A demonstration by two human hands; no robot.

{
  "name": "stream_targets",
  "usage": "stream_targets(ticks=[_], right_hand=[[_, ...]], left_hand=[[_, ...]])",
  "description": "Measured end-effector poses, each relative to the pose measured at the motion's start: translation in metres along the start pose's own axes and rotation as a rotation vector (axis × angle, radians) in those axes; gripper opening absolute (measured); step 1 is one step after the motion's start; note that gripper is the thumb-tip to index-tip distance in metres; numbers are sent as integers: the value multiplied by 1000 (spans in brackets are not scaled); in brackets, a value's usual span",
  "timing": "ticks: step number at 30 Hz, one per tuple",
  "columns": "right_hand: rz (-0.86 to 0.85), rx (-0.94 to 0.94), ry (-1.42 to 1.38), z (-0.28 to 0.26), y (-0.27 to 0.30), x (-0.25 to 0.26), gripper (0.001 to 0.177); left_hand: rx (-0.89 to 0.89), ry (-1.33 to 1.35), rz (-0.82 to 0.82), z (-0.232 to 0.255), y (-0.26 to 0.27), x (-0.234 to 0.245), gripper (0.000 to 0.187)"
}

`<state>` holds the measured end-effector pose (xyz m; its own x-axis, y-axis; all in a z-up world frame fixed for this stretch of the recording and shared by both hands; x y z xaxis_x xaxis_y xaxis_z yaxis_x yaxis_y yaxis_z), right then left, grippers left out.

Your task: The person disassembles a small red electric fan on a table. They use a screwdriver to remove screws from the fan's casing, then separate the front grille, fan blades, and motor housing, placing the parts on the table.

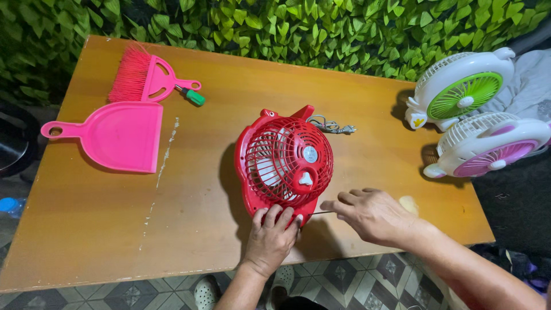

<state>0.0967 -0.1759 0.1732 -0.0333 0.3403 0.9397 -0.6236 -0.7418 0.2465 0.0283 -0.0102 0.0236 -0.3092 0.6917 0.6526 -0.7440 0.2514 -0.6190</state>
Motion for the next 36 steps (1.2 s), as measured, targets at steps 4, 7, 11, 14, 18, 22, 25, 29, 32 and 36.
stream_targets(ticks=[4, 7, 11, 14, 18, 22, 25, 29, 32, 36], right_hand=[[-77, 2, 4, -3, 1, -4, 57], [81, 190, 99, -7, 1, 4, 71], [88, 152, 42, 0, 1, 5, 68], [83, 63, -20, -5, -1, 3, 66], [152, 145, 85, -12, -3, 9, 76], [182, 80, -9, -6, -7, 5, 73], [276, 72, -52, -5, -8, 0, 67], [291, 25, -166, 5, -5, -11, 71], [250, -2, -211, 2, -2, -17, 71], [293, 14, -206, -9, -4, -7, 66]], left_hand=[[10, 13, 11, 0, 0, -1, 33], [12, 23, -7, -1, 1, -2, 37], [23, 35, -13, -2, 3, -6, 31], [31, 31, 16, -2, 2, -3, 31], [65, 93, 48, 4, -9, 9, 34], [233, 445, -17, 17, -40, 9, 35], [272, 710, 26, 26, -68, 8, 27], [321, 897, -9, 17, -86, 10, 19], [222, 843, -25, 20, -82, 12, 15], [134, 738, 106, 28, -78, 6, 10]])
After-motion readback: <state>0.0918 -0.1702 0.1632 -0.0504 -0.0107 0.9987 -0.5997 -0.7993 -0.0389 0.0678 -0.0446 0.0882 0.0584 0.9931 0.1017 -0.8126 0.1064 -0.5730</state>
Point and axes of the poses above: each hand's wrist, its own y-axis away from the middle knuckle, its own x-axis out of the back of the hand, z = x × y, the point moved 4 cm from there along -y, towards the middle knuckle, and after that the axes turned 14 degrees about y, right-handed, at the moved point
